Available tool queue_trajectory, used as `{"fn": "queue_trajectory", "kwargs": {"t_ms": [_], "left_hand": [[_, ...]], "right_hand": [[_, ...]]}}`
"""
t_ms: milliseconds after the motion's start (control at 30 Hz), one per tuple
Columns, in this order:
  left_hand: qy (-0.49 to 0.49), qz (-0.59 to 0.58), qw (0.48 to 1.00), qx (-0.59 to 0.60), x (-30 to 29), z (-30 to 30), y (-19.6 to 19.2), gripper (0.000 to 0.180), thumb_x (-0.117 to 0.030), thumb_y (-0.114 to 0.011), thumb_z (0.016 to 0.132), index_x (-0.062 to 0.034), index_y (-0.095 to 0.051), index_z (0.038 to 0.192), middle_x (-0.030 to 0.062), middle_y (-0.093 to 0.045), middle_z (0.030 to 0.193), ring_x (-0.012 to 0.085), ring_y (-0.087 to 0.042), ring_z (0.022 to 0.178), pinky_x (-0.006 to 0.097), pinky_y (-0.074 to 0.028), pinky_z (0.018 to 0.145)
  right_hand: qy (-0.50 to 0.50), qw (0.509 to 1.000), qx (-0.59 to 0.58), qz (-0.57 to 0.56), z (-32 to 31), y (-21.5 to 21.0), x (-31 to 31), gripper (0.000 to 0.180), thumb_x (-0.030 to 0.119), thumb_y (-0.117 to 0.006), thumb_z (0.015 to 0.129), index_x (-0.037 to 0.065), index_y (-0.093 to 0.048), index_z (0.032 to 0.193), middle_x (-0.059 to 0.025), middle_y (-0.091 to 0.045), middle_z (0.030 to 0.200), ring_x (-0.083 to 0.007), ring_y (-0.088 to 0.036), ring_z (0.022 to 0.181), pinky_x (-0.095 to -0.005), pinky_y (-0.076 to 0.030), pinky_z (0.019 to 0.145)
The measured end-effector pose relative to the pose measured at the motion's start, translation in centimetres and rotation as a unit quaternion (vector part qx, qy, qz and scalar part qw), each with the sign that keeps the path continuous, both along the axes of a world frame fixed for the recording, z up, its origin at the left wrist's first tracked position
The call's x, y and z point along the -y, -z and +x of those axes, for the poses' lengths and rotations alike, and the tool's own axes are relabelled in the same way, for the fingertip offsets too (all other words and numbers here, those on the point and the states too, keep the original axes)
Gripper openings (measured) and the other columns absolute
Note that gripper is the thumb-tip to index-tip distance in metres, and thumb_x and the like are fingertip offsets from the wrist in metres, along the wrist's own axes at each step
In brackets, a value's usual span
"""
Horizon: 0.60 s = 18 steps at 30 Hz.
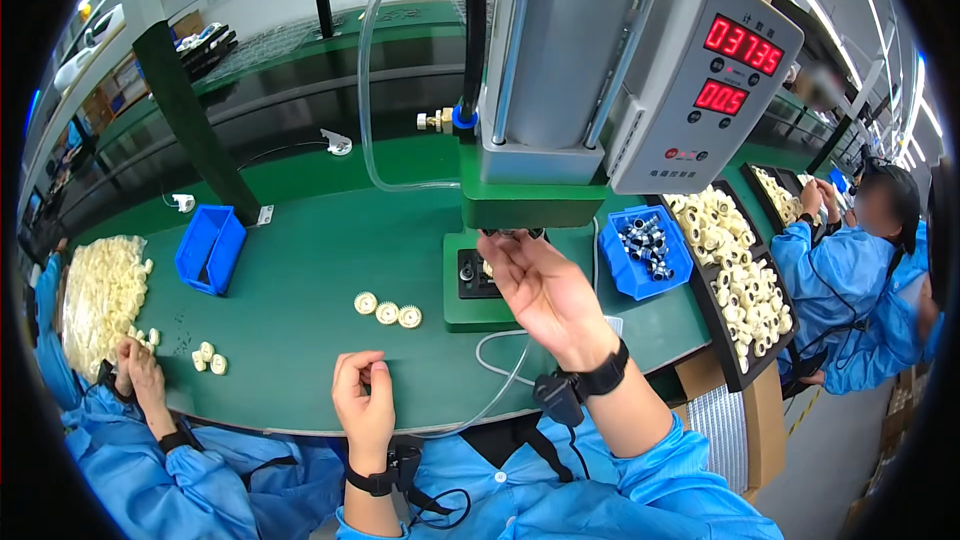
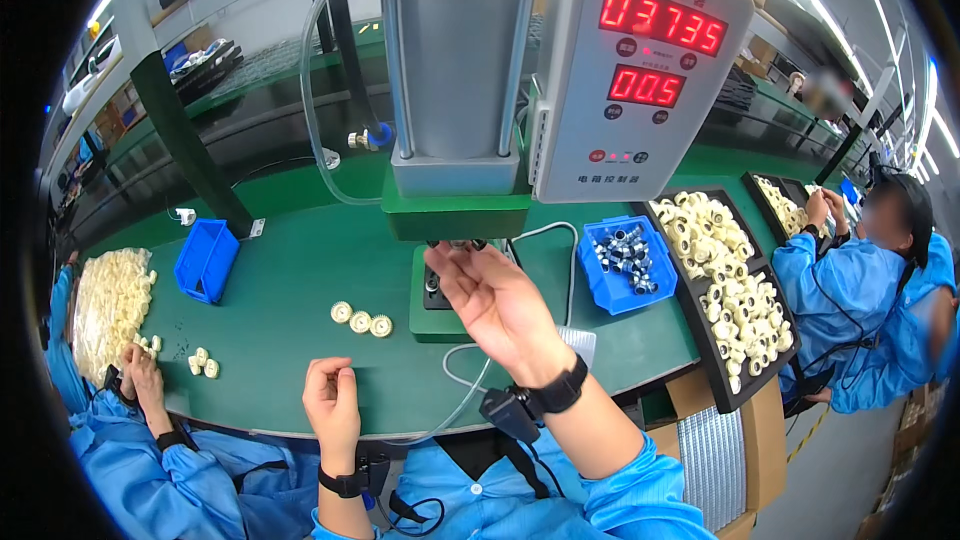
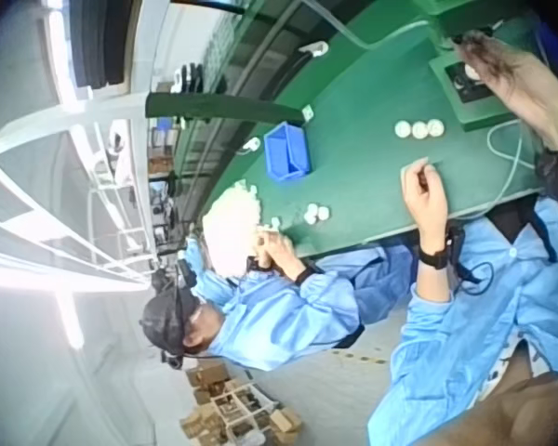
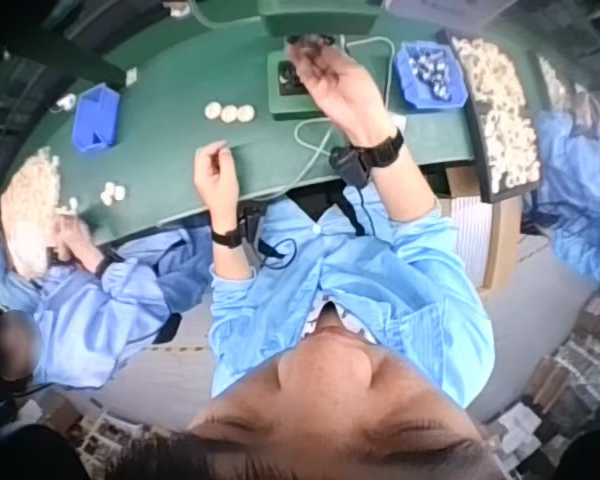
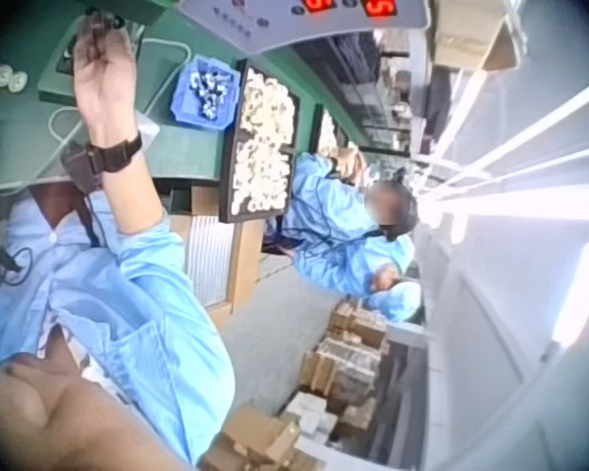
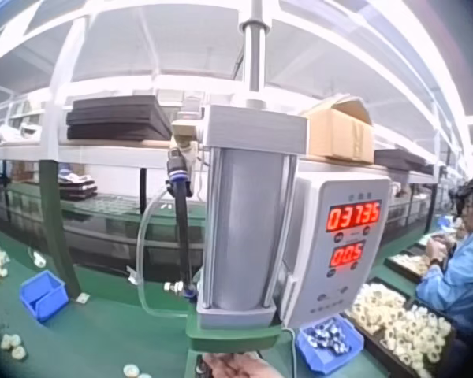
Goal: Assembling small plastic gear components using a benchtop pneumatic press machine.
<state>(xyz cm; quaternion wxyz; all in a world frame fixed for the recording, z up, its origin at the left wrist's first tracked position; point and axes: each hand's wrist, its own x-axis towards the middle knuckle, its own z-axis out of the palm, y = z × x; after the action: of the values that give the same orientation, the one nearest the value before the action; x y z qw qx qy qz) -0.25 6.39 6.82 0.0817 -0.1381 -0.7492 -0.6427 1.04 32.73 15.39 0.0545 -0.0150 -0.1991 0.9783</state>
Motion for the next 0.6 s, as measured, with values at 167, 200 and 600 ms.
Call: {"fn": "queue_trajectory", "kwargs": {"t_ms": [167,200,600], "left_hand": [[-0.005,0.0,1.0,-0.002,0.2,0.1,-0.2,0.01,0.005,-0.057,0.095,0.0016,-0.064,0.102,0.0024,-0.055,0.099,0.0074,-0.052,0.081,0.021,-0.042,0.071],[-0.001,-0.004,1.0,0.003,0.1,0.2,-0.2,0.009,0.005,-0.058,0.095,0.0015,-0.064,0.102,0.0026,-0.056,0.099,0.0077,-0.053,0.082,0.021,-0.042,0.072],[0.022,-0.291,0.952,-0.091,-3.1,-0.8,-2.3,0.041,-0.005,-0.067,0.086,-0.0048,-0.063,0.127,0.0075,-0.056,0.102,0.0208,-0.053,0.093,0.034,-0.047,0.082]], "right_hand": [[0.063,0.943,0.022,0.326,5.7,-1.8,-0.4,0.046,0.008,-0.052,0.103,-0.006,-0.044,0.146,-0.0213,-0.054,0.144,-0.0331,-0.056,0.131,-0.0387,-0.049,0.104],[0.128,0.863,0.0,0.489,7.3,-1.1,-1.1,0.042,0.006,-0.054,0.102,-0.007,-0.049,0.141,-0.0205,-0.059,0.139,-0.0312,-0.058,0.129,-0.038,-0.046,0.107],[0.154,0.371,0.07,0.913,15.3,3.6,-5.4,0.032,0.023,-0.057,0.1,0.0,-0.065,0.121,-0.0176,-0.063,0.133,-0.0344,-0.057,0.128,-0.0465,-0.042,0.104]]}}
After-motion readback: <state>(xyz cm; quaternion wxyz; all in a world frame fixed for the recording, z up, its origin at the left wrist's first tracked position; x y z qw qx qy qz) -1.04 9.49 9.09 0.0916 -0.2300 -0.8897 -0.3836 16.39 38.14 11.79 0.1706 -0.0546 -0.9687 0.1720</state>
